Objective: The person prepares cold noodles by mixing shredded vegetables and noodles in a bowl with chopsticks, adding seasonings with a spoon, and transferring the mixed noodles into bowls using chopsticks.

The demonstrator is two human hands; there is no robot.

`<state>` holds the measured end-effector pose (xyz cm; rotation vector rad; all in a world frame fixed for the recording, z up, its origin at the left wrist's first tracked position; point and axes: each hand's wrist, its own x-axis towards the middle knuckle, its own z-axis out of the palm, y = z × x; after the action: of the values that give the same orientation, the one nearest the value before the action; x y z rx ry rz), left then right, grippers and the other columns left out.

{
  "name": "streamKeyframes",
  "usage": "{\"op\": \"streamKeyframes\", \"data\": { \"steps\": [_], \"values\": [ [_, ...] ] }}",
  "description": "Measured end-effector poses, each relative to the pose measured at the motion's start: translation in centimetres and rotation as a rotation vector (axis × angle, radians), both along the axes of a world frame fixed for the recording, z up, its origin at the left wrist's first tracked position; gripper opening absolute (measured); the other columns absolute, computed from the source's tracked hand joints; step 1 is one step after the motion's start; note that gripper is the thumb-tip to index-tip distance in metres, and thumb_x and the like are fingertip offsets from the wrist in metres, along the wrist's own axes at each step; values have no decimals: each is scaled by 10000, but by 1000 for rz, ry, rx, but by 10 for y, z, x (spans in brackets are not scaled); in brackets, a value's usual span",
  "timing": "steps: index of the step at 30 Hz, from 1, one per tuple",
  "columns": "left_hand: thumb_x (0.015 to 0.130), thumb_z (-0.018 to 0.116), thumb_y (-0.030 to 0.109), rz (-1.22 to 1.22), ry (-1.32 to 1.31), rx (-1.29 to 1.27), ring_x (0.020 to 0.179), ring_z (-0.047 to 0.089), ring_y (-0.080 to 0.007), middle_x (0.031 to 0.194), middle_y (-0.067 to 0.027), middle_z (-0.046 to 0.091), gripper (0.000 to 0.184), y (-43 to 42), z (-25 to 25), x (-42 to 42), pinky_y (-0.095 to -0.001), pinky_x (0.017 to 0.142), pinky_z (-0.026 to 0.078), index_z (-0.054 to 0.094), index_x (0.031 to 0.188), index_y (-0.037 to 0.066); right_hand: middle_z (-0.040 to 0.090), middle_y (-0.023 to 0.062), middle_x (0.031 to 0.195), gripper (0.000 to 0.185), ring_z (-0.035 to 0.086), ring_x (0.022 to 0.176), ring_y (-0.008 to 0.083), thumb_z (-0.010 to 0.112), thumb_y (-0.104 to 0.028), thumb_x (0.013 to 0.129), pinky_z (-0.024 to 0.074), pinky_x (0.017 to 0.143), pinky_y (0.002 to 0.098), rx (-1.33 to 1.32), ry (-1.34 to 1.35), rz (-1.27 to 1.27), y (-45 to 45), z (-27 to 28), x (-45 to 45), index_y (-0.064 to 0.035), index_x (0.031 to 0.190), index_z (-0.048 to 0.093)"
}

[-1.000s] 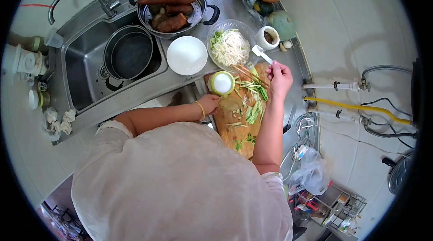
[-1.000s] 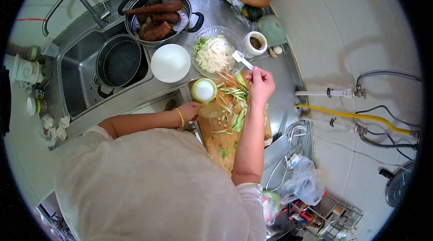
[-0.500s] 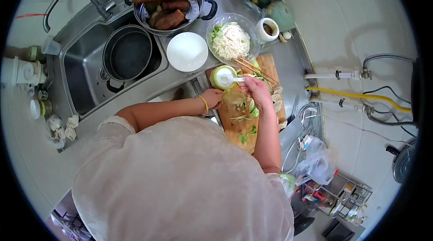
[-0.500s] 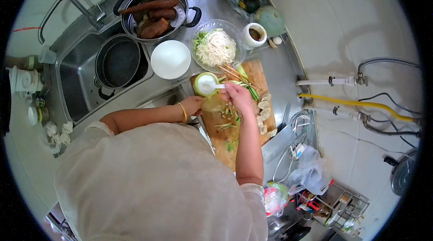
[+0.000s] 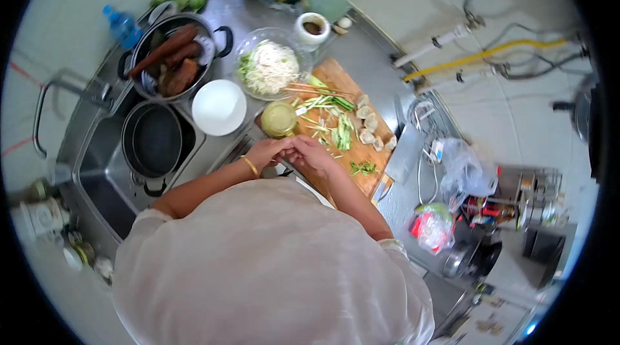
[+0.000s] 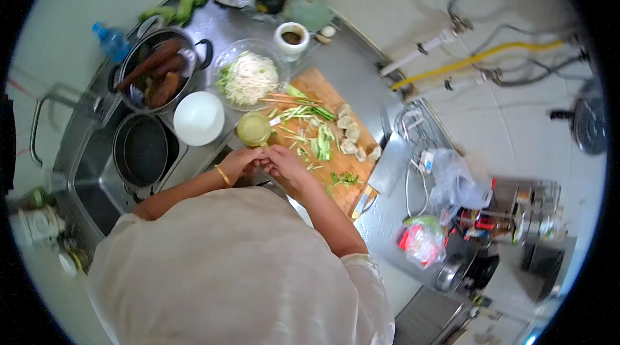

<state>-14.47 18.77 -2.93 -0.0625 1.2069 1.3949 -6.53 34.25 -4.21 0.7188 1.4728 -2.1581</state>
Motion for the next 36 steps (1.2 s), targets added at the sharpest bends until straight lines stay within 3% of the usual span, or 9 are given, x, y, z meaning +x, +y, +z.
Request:
{"op": "streamKeyframes", "data": {
  "steps": [5, 11, 16, 17, 19, 21, 29, 33, 36],
  "values": [
    [811, 574, 366, -146, 410, -70, 593, 445, -46, 699, 45, 528, 306, -6, -2, 7, -182, 523, 340, 637, 864, 72, 576, 8, 718, 237, 508, 544, 78, 450, -276, 885, 346, 439, 179, 112, 77, -79, -3, -17, 6, -84, 786, 545],
    [867, 502, 248, -193, 128, 116, 775, 520, -91, 905, -7, 566, 277, -18, 7, -5, -237, 711, 432, 588, 1027, 39, 546, -12, 707, 245, 518, 599, 79, 408, -297, 905, 365, 497, 195, -69, 152, -185, 13, 0, 52, -112, 779, 507],
    [895, 447, 219, -374, -14, 254, 820, 536, -124, 954, -34, 564, 289, -8, 3, -15, -284, 756, 440, 534, 1100, 34, 547, 32, 700, 238, 529, 608, 98, 429, -265, 894, 400, 518, 208, -211, 225, -608, 35, 38, 145, -76, 774, 507],
    [899, 441, 216, -396, -65, 268, 823, 539, -128, 964, -38, 563, 294, -1, 1, -13, -291, 761, 441, 522, 1115, 36, 539, 31, 679, 224, 528, 597, 95, 444, -251, 884, 418, 528, 205, -195, 186, -724, 40, 53, 169, -74, 763, 510],
    [902, 430, 228, -426, -50, 219, 822, 536, -128, 963, -37, 559, 298, 14, -4, -6, -294, 765, 440, 515, 1121, 45, 538, 46, 685, 202, 528, 611, 103, 461, -244, 865, 427, 558, 212, 329, 316, -782, 59, 36, 230, -70, 772, 506],
    [905, 420, 240, -435, -10, 176, 821, 534, -127, 962, -35, 556, 303, 32, -4, 4, -298, 770, 439, 508, 1128, 54, 537, 51, 685, 175, 522, 602, 111, 482, -233, 840, 424, 545, 221, 126, 162, -1135, 83, 70, 284, -72, 773, 504],
    [874, 456, 307, -265, -40, 105, 807, 530, -131, 918, -3, 547, 308, 95, -15, 89, -297, 723, 447, 511, 1094, 98, 511, 20, 652, 247, 496, 584, 115, 422, -298, 891, 411, 544, 239, 662, 67, -1664, 264, 42, 574, -99, 765, 495],
    [855, 482, 337, -229, -16, -51, 775, 541, -134, 877, 2, 565, 291, 115, -8, 127, -305, 706, 442, 530, 1051, 129, 488, -5, 652, 218, 474, 582, 106, 482, -306, 863, 387, 532, 230, 639, 15, -1927, 354, 3, 683, -113, 763, 497],
    [839, 520, 326, -108, -6, -203, 718, 532, -133, 807, 19, 557, 241, 123, 1, 144, -315, 674, 451, 551, 998, 147, 417, -24, 656, 119, 430, 600, 123, 494, -227, 829, 379, 561, 241, 616, 200, -1930, 414, -67, 765, -125, 768, 490]
  ]
}}
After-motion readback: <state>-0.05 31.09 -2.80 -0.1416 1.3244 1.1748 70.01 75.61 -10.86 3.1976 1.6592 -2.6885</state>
